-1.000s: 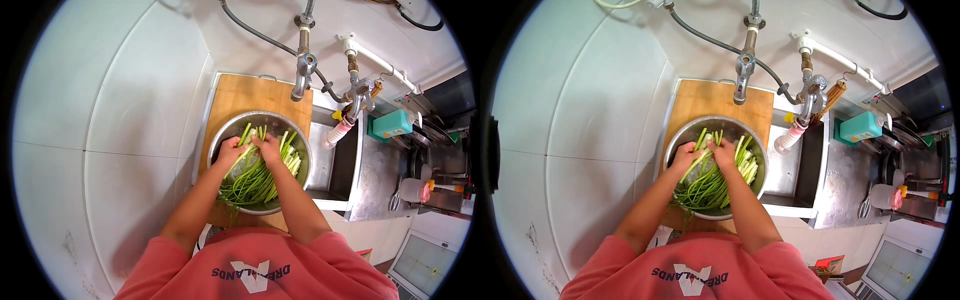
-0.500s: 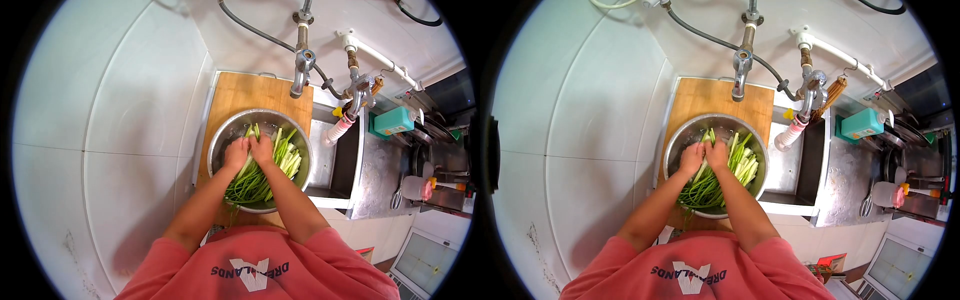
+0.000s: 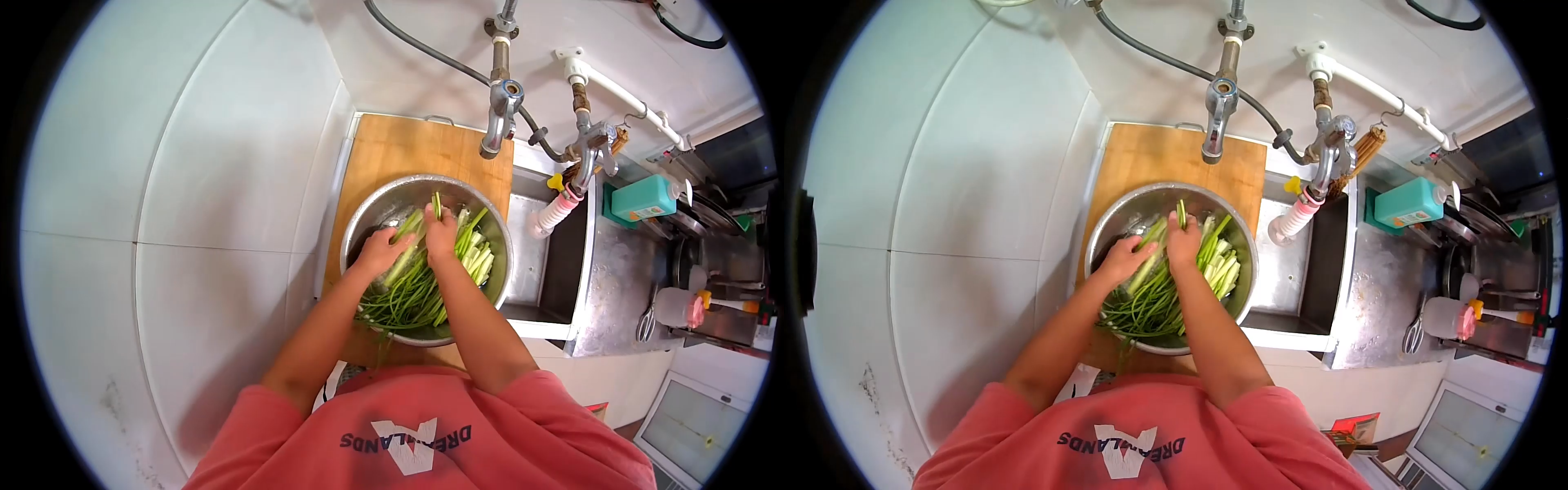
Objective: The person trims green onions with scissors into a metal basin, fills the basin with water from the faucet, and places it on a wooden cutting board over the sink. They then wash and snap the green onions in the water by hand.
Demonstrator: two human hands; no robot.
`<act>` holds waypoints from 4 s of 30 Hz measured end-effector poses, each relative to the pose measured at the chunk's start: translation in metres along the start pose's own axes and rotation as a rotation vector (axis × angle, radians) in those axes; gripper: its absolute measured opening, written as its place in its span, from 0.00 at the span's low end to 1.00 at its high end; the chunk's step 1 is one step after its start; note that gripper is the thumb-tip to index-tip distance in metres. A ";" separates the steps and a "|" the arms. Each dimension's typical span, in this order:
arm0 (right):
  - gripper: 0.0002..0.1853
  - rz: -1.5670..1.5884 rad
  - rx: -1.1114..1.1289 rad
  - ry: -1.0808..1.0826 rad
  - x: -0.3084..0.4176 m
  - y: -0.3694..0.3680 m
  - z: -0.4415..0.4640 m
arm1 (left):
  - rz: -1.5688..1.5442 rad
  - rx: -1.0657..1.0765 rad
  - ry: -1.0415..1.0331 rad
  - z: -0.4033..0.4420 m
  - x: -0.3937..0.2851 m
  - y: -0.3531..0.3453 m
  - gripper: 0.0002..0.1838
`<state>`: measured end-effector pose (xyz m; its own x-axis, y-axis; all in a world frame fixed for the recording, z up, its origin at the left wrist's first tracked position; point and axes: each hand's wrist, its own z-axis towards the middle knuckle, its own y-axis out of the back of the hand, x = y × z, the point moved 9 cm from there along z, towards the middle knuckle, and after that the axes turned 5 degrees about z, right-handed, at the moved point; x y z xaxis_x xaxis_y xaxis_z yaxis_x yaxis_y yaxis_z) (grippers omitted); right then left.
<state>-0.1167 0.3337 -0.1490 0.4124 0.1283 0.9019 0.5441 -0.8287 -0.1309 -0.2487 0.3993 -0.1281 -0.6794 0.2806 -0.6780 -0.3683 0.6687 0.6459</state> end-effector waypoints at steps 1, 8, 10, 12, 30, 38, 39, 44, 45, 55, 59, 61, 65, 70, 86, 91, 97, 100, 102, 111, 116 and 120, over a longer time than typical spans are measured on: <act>0.10 0.180 0.028 -0.056 -0.004 -0.005 -0.003 | -0.316 0.135 0.071 -0.002 0.011 -0.017 0.11; 0.10 0.387 0.103 -0.372 -0.021 -0.010 -0.015 | -0.659 0.347 0.104 -0.012 -0.014 -0.042 0.11; 0.12 0.465 0.153 -0.291 -0.025 -0.013 -0.007 | -0.646 0.140 0.278 -0.008 0.005 -0.034 0.11; 0.19 -0.398 0.056 -0.169 -0.001 0.009 -0.007 | -0.616 0.059 0.278 0.001 0.019 -0.027 0.13; 0.21 -0.319 0.281 -0.386 -0.016 -0.004 -0.025 | -0.247 -0.085 0.027 -0.008 0.027 -0.027 0.14; 0.14 -0.285 0.375 -0.375 -0.028 0.004 -0.036 | -0.457 0.079 -0.001 -0.017 0.026 -0.049 0.13; 0.14 -0.284 0.371 -0.374 -0.028 0.006 -0.038 | -0.457 0.082 -0.004 -0.024 0.013 -0.043 0.13; 0.13 -0.401 0.484 -0.379 -0.018 0.005 -0.056 | -0.806 0.045 0.262 -0.043 0.017 -0.045 0.12; 0.13 -0.401 0.482 -0.379 -0.023 0.007 -0.056 | -0.837 0.036 0.246 -0.048 0.015 -0.044 0.11; 0.15 -0.144 0.314 -0.297 -0.026 0.020 -0.059 | -0.670 0.111 0.188 -0.039 -0.002 -0.026 0.09; 0.17 -0.146 0.251 -0.284 -0.032 0.018 -0.057 | -0.569 0.207 0.082 -0.031 -0.002 -0.038 0.11; 0.16 -0.239 0.215 -0.181 -0.032 0.022 -0.051 | -0.741 0.282 0.118 -0.032 -0.004 -0.043 0.12; 0.11 -0.367 -0.117 0.162 -0.027 0.038 -0.033 | -0.703 0.422 0.328 -0.049 0.002 -0.042 0.12; 0.08 -0.098 0.079 -0.076 -0.043 0.027 -0.023 | -0.790 0.440 0.327 -0.059 0.003 -0.038 0.11; 0.08 -0.905 -0.026 0.442 0.055 0.042 -0.088 | 0.028 -0.150 0.101 -0.003 -0.020 -0.005 0.15; 0.11 -0.655 0.138 0.312 0.009 0.039 -0.065 | -0.173 0.088 -0.018 -0.016 -0.023 -0.046 0.12; 0.14 -0.469 0.044 0.165 -0.023 0.041 -0.045 | -0.701 0.320 0.146 -0.021 -0.002 -0.044 0.08; 0.19 -0.245 0.117 0.019 -0.028 0.027 -0.045 | -0.689 0.177 0.200 -0.027 -0.004 -0.029 0.07; 0.17 -0.301 0.059 0.066 -0.026 0.028 -0.043 | -0.725 0.176 0.224 -0.028 0.000 -0.032 0.07; 0.14 -0.846 -0.148 0.087 0.013 0.024 -0.051 | -0.757 0.187 0.283 -0.043 0.004 -0.041 0.09; 0.12 -0.829 -0.090 0.275 0.023 0.017 -0.057 | -0.710 0.243 0.298 -0.046 0.004 -0.042 0.07; 0.11 -0.858 -0.020 0.133 0.012 0.016 -0.042 | -0.750 0.241 0.278 -0.043 0.004 -0.042 0.06</act>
<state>-0.1339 0.2992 -0.1233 -0.2243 0.6494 0.7266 0.6145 -0.4844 0.6227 -0.2635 0.3430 -0.1432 -0.4519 -0.4566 -0.7664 -0.6606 0.7486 -0.0565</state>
